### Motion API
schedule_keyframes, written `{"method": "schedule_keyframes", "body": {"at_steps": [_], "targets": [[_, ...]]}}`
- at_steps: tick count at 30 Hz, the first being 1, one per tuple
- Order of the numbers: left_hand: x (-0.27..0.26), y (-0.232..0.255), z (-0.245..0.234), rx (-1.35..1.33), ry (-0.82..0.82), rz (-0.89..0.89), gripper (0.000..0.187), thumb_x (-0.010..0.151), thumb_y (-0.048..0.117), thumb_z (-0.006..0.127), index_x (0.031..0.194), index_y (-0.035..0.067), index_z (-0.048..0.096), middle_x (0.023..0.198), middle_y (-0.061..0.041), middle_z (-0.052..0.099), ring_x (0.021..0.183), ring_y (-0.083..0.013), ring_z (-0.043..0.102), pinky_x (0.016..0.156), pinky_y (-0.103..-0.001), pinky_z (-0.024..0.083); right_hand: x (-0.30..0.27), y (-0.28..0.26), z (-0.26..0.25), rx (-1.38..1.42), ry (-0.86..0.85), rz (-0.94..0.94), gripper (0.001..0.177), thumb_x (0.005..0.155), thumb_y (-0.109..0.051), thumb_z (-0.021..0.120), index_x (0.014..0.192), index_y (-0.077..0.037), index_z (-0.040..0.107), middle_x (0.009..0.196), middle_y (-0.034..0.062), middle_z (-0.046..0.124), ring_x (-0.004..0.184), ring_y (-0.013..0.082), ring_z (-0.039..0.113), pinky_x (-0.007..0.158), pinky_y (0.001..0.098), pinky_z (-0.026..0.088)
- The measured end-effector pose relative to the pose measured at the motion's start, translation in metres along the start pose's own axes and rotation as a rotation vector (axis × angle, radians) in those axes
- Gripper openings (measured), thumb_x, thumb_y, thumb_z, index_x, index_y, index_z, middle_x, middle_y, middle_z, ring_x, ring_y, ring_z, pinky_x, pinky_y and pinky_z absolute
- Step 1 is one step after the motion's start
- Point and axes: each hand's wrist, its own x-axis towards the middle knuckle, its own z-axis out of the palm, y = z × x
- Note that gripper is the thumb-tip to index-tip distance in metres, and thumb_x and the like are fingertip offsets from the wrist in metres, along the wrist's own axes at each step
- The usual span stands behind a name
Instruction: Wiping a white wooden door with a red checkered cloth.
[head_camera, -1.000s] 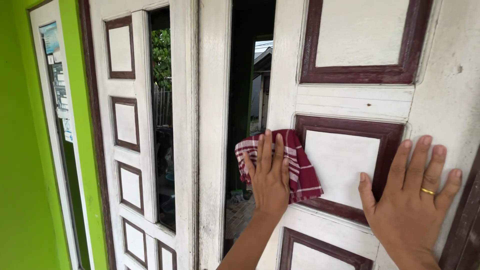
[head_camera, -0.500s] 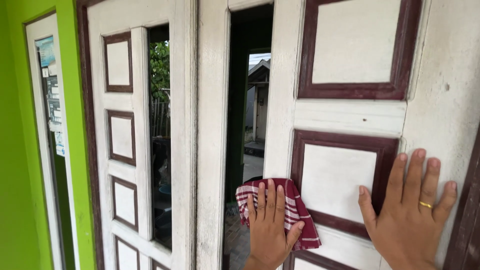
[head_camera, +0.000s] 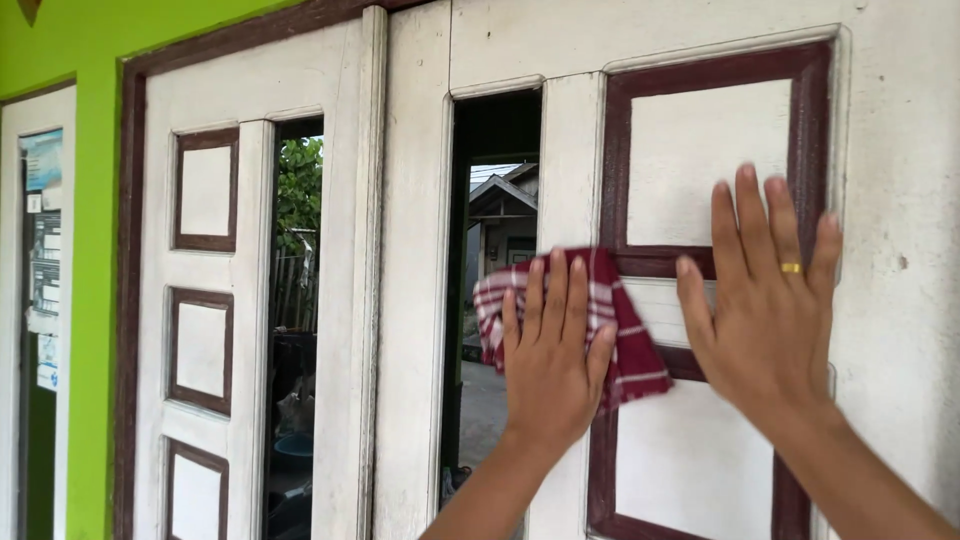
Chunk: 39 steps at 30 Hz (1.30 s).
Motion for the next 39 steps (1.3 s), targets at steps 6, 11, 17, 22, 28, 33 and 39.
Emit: {"method": "schedule_keyframes", "body": {"at_steps": [6, 11, 17, 22, 28, 33, 39], "targets": [[0.084, -0.013, 0.008, -0.077, 0.084, 0.048, 0.062, 0.111, 0.042, 0.029, 0.162, 0.006, 0.030, 0.171, -0.014, 0.027, 0.160, -0.0314, 0.020, 0.129, -0.053, 0.012, 0.041, 0.014, 0.015, -0.086, 0.026, -0.003, 0.063, 0.111, -0.042, 0.028, 0.161, -0.004, 0.030, 0.169, 0.0206, 0.025, 0.159, 0.0344, 0.013, 0.125, 0.0584, 0.002], [0.155, -0.024, 0.025, -0.008, 0.149, 0.065, 0.064, 0.110, 0.044, 0.029, 0.162, 0.006, 0.029, 0.171, -0.013, 0.025, 0.159, -0.0303, 0.020, 0.129, -0.051, 0.010, 0.042, 0.014, 0.018, -0.177, 0.004, 0.049, 0.065, 0.108, -0.048, 0.022, 0.160, -0.010, 0.029, 0.167, 0.0165, 0.025, 0.156, 0.0340, 0.014, 0.124, 0.0553, 0.006], [0.219, -0.033, 0.028, 0.132, 0.162, 0.102, 0.066, 0.109, 0.047, 0.027, 0.162, 0.009, 0.027, 0.170, -0.009, 0.022, 0.159, -0.0260, 0.019, 0.129, -0.048, 0.010, 0.040, 0.016, 0.022, -0.236, 0.002, 0.063, 0.066, 0.107, -0.051, 0.021, 0.161, -0.014, 0.029, 0.167, 0.0134, 0.026, 0.154, 0.0322, 0.017, 0.124, 0.0505, 0.012], [0.252, -0.051, 0.023, 0.198, 0.075, 0.129, 0.066, 0.108, 0.053, 0.025, 0.162, 0.015, 0.025, 0.171, -0.004, 0.020, 0.159, -0.0213, 0.018, 0.130, -0.045, 0.009, 0.037, 0.020, 0.027, -0.271, 0.043, 0.039, 0.065, 0.108, -0.051, 0.022, 0.161, -0.016, 0.030, 0.167, 0.0119, 0.028, 0.156, 0.0297, 0.020, 0.126, 0.0487, 0.014], [0.269, -0.109, 0.019, 0.264, 0.056, 0.203, 0.071, 0.107, 0.058, 0.016, 0.163, 0.015, 0.021, 0.169, -0.004, 0.018, 0.157, -0.0207, 0.016, 0.128, -0.046, 0.007, 0.035, 0.022, 0.030, -0.312, 0.060, 0.039, 0.066, 0.108, -0.053, 0.023, 0.162, -0.017, 0.032, 0.168, 0.0109, 0.029, 0.157, 0.0284, 0.021, 0.128, 0.0473, 0.015], [0.255, -0.155, 0.002, 0.239, 0.117, 0.170, 0.074, 0.105, 0.064, 0.026, 0.161, 0.016, 0.030, 0.168, -0.003, 0.029, 0.156, -0.0202, 0.024, 0.129, -0.044, 0.013, 0.036, 0.022, 0.033, -0.294, 0.109, 0.007, 0.065, 0.109, -0.054, 0.023, 0.161, -0.016, 0.033, 0.167, 0.0122, 0.028, 0.156, 0.0290, 0.021, 0.127, 0.0505, 0.015], [0.253, -0.173, -0.002, 0.159, 0.157, 0.234, 0.072, 0.107, 0.063, 0.036, 0.162, 0.016, 0.033, 0.167, -0.004, 0.034, 0.156, -0.0219, 0.028, 0.130, -0.043, 0.015, 0.038, 0.016, 0.032, -0.200, 0.087, 0.001, 0.062, 0.111, -0.047, 0.032, 0.156, -0.005, 0.039, 0.164, 0.0220, 0.029, 0.155, 0.0423, 0.022, 0.125, 0.0591, 0.019]]}}
